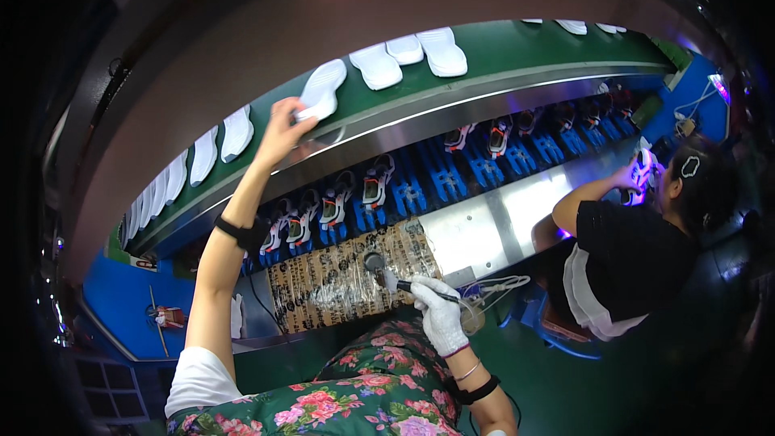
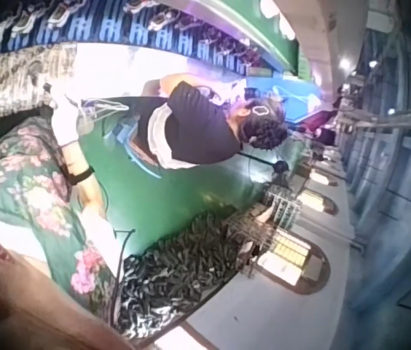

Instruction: Applying a liquid coating or adhesive to shoe soles using a brush on an assembly line.

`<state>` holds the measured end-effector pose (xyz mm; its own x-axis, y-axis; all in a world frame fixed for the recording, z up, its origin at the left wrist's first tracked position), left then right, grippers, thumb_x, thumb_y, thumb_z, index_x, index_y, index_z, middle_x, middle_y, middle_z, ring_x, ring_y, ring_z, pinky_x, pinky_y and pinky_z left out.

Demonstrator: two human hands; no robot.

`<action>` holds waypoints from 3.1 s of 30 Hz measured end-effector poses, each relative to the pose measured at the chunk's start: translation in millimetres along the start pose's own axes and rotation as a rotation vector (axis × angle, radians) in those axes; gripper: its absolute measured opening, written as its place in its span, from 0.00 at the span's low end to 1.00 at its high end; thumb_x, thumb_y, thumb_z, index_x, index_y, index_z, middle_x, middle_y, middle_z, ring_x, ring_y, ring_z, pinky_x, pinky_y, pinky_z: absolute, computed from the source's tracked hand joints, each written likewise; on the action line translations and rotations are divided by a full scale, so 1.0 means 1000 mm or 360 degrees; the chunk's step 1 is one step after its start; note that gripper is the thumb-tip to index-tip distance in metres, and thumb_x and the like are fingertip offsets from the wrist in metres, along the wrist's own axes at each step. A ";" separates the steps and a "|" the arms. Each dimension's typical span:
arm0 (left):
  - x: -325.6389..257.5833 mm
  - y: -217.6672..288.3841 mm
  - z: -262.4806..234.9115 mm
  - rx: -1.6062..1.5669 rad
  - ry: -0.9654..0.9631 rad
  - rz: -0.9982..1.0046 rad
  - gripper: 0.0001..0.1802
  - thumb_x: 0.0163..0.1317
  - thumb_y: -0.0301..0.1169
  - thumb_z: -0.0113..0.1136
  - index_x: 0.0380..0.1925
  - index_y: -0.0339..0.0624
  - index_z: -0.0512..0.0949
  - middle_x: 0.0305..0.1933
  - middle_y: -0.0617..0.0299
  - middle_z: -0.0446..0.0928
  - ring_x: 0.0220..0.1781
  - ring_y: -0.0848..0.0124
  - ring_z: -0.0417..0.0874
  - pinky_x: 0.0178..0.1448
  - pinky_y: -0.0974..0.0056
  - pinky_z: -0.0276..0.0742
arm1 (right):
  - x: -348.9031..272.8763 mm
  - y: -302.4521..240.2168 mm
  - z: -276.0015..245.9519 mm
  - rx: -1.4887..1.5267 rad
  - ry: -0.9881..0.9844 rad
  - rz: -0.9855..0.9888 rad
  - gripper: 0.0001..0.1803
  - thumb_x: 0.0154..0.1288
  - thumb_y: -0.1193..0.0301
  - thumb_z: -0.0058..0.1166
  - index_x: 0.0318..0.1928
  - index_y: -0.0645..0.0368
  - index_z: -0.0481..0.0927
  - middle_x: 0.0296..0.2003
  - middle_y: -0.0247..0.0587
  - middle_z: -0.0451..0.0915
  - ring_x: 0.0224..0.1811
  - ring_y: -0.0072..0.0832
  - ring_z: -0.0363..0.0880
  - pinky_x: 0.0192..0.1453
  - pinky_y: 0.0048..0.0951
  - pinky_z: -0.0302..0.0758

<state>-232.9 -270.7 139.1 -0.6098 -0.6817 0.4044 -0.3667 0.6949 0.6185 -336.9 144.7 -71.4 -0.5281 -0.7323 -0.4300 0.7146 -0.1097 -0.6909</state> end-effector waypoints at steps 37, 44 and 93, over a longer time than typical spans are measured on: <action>-0.301 0.118 0.097 -0.3429 -0.0117 -0.1289 0.57 0.62 0.81 0.24 0.61 0.39 0.74 0.53 0.49 0.81 0.51 0.52 0.85 0.62 0.47 0.79 | -0.087 -0.112 0.183 -0.1402 -0.0643 -0.1525 0.13 0.53 0.78 0.71 0.41 0.64 0.88 0.38 0.47 0.88 0.39 0.35 0.89 0.46 0.32 0.84; -0.309 0.120 0.100 -0.2818 -0.0086 -0.1231 0.57 0.64 0.79 0.22 0.77 0.46 0.56 0.74 0.53 0.67 0.73 0.56 0.71 0.76 0.49 0.67 | -0.091 -0.104 0.204 -0.1627 -0.0823 -0.1958 0.20 0.49 0.78 0.67 0.47 0.60 0.88 0.45 0.47 0.87 0.44 0.41 0.86 0.47 0.37 0.82; -0.268 0.079 0.097 -0.3148 -0.0398 -0.1027 0.60 0.48 0.90 0.31 0.38 0.35 0.74 0.31 0.53 0.77 0.33 0.63 0.75 0.39 0.60 0.75 | -0.086 -0.074 0.184 -0.1436 -0.1138 -0.1642 0.12 0.52 0.77 0.69 0.40 0.57 0.89 0.39 0.42 0.88 0.38 0.37 0.87 0.43 0.34 0.81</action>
<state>-166.8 -10.7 14.4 -0.8532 -0.5146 -0.0854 0.4459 -0.8044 0.3925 -259.5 92.3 123.6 -0.0908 -0.7833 0.6149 -0.4538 -0.5171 -0.7257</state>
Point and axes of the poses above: each hand's wrist, its own x-axis towards the middle knuckle, its own z-axis out of the palm, y = z × x, the point moved 7 cm from there along x, towards the middle knuckle
